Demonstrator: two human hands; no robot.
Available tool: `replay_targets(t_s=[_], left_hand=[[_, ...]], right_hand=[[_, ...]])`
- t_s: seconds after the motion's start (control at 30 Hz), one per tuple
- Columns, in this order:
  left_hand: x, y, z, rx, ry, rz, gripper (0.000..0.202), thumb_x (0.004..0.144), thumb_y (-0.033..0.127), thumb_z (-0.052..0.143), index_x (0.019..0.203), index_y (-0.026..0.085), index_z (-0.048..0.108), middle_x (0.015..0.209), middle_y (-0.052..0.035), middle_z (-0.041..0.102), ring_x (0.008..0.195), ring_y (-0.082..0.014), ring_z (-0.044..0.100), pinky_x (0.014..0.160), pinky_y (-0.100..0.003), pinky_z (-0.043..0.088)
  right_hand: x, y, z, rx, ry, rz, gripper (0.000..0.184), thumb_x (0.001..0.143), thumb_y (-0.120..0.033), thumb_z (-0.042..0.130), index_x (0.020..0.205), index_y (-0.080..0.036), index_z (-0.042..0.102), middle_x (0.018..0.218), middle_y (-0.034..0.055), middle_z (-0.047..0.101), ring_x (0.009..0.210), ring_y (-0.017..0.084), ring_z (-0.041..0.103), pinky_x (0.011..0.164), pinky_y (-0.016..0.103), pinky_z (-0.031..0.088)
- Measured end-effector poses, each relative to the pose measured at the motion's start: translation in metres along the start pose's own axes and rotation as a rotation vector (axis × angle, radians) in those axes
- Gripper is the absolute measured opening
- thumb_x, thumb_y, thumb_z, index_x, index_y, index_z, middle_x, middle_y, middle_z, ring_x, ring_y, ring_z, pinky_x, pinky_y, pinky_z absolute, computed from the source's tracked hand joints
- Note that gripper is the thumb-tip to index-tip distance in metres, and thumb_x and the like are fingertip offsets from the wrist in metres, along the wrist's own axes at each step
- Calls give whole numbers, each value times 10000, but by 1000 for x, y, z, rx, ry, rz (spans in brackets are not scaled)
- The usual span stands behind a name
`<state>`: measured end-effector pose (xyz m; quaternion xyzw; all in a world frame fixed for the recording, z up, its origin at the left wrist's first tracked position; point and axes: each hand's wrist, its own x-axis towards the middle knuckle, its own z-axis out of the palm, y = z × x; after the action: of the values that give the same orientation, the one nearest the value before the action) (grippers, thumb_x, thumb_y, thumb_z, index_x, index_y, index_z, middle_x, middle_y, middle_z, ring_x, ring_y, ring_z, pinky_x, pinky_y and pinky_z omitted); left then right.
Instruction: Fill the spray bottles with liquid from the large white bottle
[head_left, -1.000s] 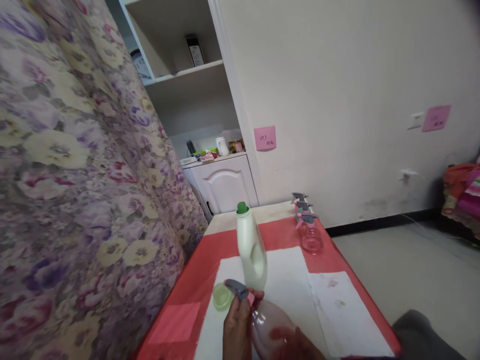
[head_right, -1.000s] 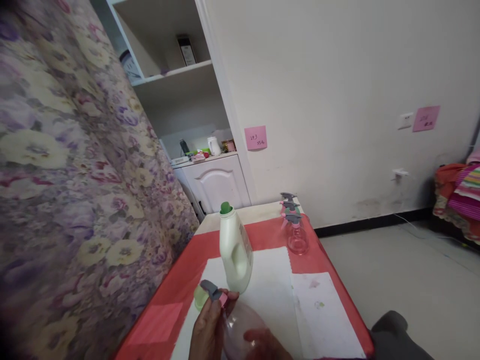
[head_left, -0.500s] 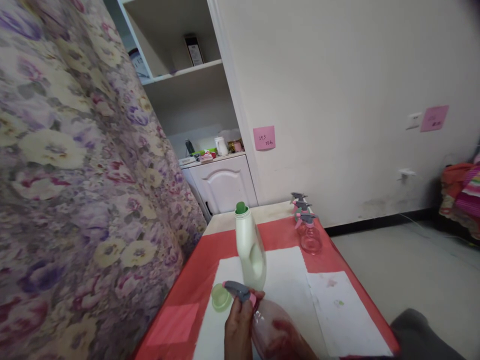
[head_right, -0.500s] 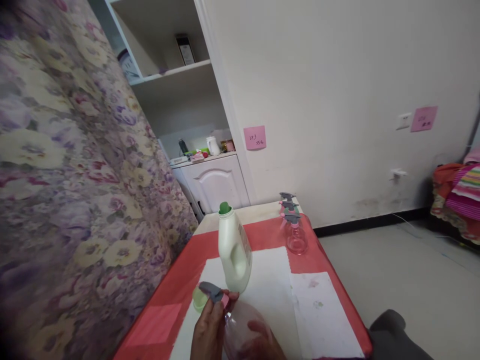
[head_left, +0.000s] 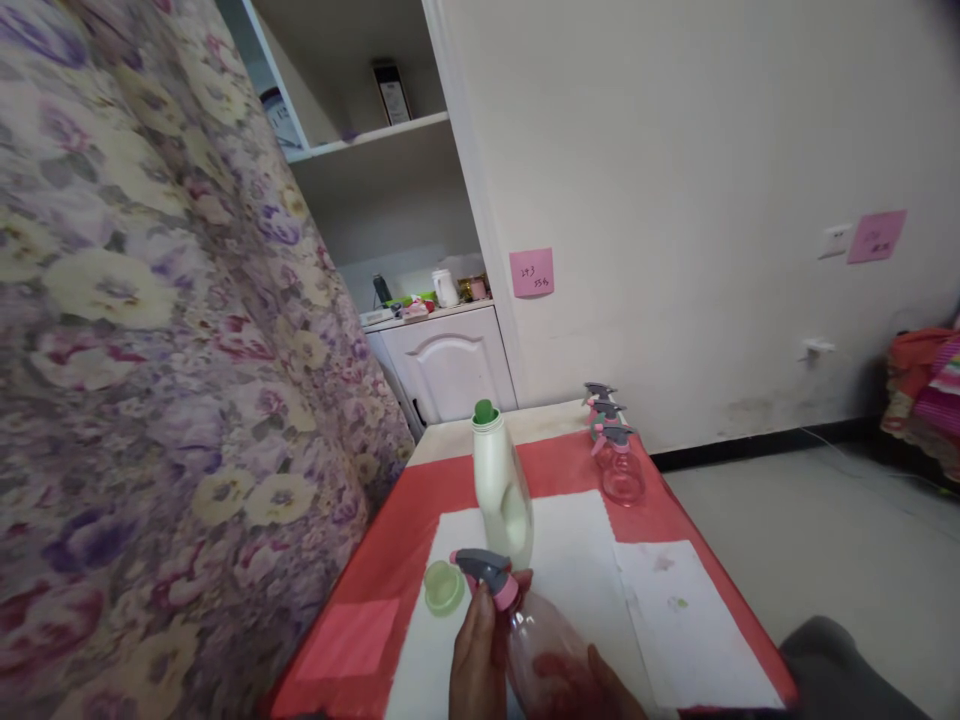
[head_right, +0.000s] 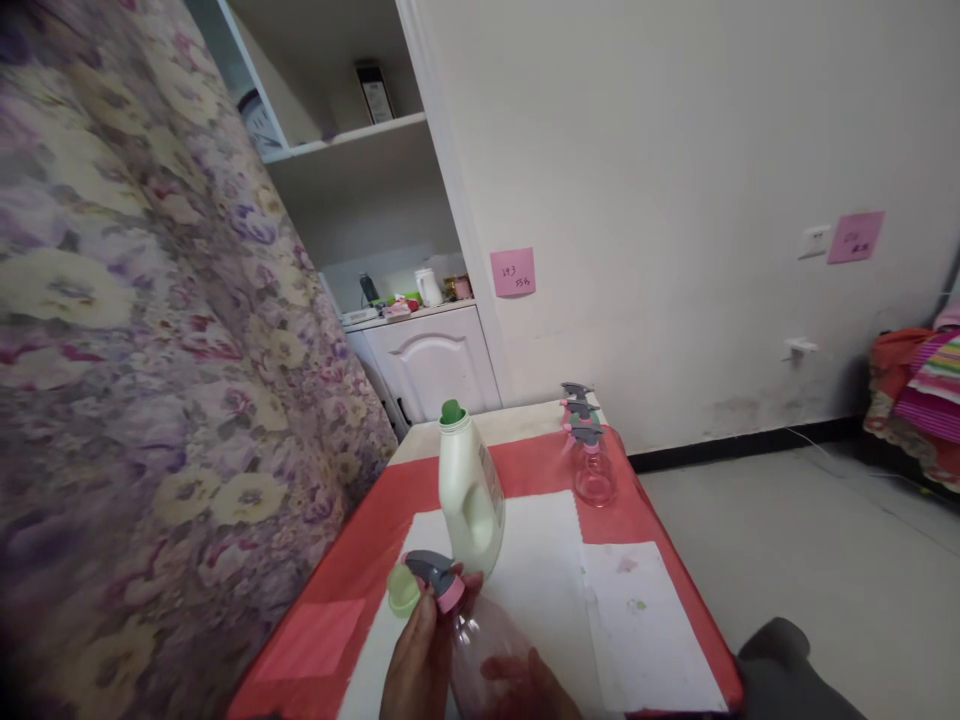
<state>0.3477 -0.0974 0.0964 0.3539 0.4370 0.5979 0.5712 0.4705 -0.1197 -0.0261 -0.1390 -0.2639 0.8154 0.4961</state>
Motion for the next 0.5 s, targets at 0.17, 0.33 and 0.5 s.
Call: replay_targets(t_s=[0.17,0.33,0.5], left_hand=[[1,-5,-1,-51,6,-33,590,706,670,662,987,160,757,1007,-135,774,1134,-331,639,1085,-477,382],[0,-3,-3,144,3,62,440,713,525,737,972,169,728,952,-102,769,1023,-300,672,990,-424,442],[-2,3,-1,150,-40,64,389,707,509,744,888,165,718,876,-92,757,956,-294,676,902,-385,472]], right_hand=[[16,2,2,-68,93,33,441,716,-595,708,954,-224,711,737,22,734,730,225,688,691,364,532],[21,4,7,-132,146,29,318,923,-422,577,1123,-178,621,1048,56,688,861,185,669,749,380,572],[21,3,15,-157,210,-47,324,918,-355,606,1192,-184,590,1210,69,630,1021,224,642,845,421,562]])
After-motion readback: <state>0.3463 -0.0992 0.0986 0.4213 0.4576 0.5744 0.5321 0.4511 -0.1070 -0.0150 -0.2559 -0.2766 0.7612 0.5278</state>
